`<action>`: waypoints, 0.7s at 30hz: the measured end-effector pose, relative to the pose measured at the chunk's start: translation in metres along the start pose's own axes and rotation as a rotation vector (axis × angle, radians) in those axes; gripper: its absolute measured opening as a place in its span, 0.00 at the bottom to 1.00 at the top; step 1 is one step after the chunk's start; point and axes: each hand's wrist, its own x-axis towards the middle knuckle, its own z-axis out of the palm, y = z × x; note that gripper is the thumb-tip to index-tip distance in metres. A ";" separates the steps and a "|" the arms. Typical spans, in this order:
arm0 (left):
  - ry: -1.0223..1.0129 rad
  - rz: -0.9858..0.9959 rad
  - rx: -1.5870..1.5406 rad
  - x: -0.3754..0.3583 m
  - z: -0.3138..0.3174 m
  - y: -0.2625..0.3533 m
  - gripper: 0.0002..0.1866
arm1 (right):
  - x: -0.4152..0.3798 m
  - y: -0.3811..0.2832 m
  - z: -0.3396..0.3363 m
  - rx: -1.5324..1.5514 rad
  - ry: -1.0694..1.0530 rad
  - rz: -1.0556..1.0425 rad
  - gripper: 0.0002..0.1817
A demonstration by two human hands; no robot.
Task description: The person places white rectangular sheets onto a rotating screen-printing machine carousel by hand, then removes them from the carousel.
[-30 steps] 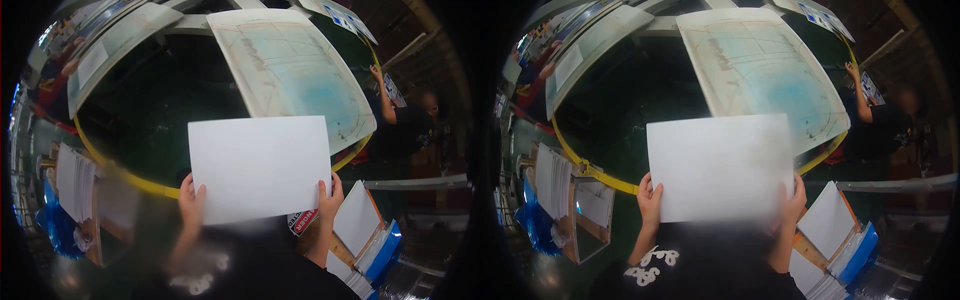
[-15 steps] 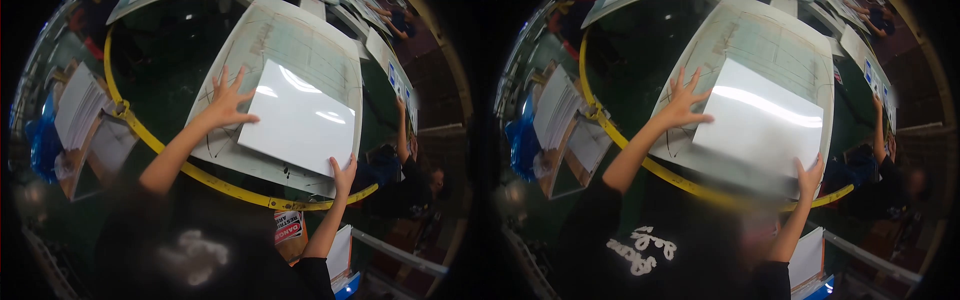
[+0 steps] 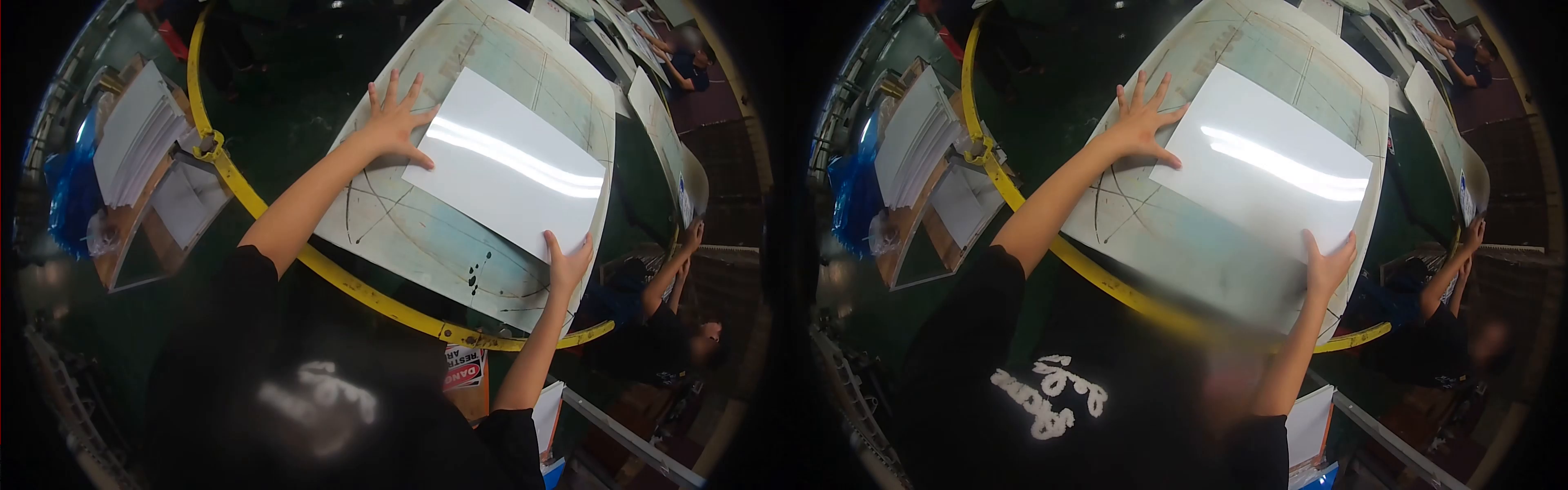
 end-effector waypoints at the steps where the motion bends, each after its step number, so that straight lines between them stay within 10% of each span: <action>1: -0.028 -0.010 0.009 0.002 -0.002 0.000 0.59 | 0.001 0.002 0.002 -0.012 -0.006 -0.004 0.50; 21: -0.067 -0.111 -0.019 -0.003 -0.005 0.006 0.55 | 0.006 0.029 0.028 0.009 -0.039 -0.051 0.52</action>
